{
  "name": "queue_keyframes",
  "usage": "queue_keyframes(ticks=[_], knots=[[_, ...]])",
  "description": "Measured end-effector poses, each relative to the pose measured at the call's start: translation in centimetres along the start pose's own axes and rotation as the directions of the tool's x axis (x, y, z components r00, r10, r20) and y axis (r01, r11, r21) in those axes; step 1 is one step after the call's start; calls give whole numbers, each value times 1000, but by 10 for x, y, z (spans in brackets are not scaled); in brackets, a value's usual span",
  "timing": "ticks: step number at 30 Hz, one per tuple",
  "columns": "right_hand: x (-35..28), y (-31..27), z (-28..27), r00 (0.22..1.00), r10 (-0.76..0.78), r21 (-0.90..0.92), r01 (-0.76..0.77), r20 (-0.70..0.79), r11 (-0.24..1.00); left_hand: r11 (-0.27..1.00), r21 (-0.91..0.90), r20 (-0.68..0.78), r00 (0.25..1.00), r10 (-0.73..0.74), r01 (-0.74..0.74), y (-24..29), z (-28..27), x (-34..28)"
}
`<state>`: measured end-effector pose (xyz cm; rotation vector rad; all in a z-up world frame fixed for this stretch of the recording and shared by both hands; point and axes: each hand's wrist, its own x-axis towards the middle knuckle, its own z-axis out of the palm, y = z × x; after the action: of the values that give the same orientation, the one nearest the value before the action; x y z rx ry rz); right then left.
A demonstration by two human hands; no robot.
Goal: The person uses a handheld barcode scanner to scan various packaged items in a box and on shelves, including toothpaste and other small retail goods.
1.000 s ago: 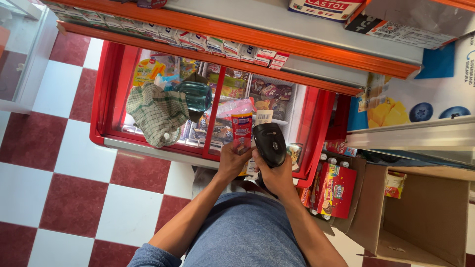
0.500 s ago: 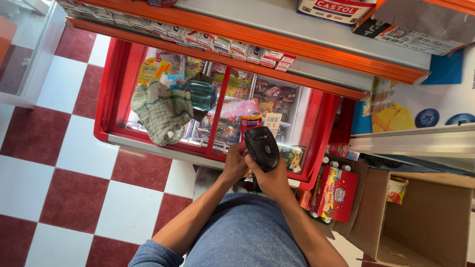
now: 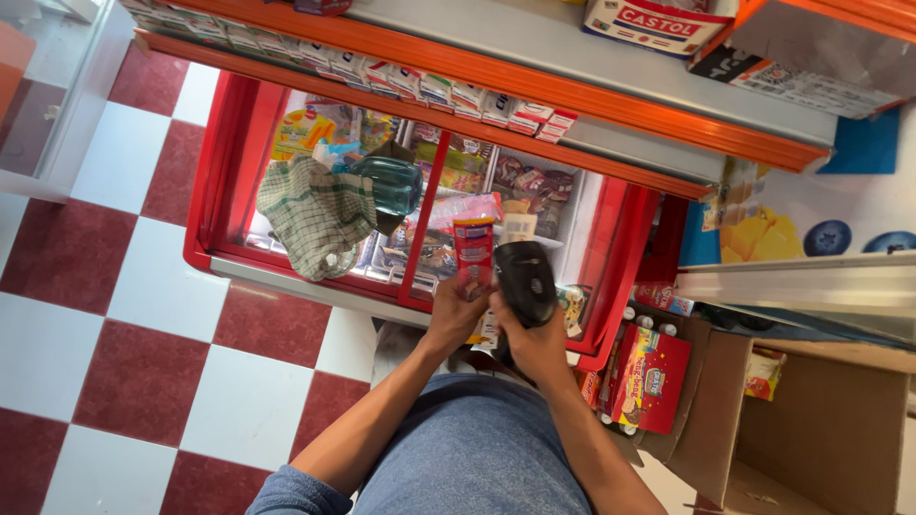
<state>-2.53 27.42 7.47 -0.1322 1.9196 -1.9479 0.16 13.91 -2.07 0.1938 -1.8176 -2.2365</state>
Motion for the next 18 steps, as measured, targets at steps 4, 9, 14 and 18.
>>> queue_keyframes(ticks=[4, 9, 14, 18], knots=[[12, -3, -8, 993, -29, -191, 6, -117, 981, 954, -156, -86, 959, -270, 255, 35, -7, 4], [25, -8, 4, 999, -45, -191, 46, 12, 980, 955, -207, -105, 966, -236, 211, 49, -20, 9], [34, 6, 35, 978, -208, -219, 204, 6, 954, 905, -425, -203, 975, -94, -1, 32, -21, 19], [41, 12, 50, 907, -371, -276, 415, 200, 867, 790, -542, -215, 861, -460, 287, 46, -39, 24]])
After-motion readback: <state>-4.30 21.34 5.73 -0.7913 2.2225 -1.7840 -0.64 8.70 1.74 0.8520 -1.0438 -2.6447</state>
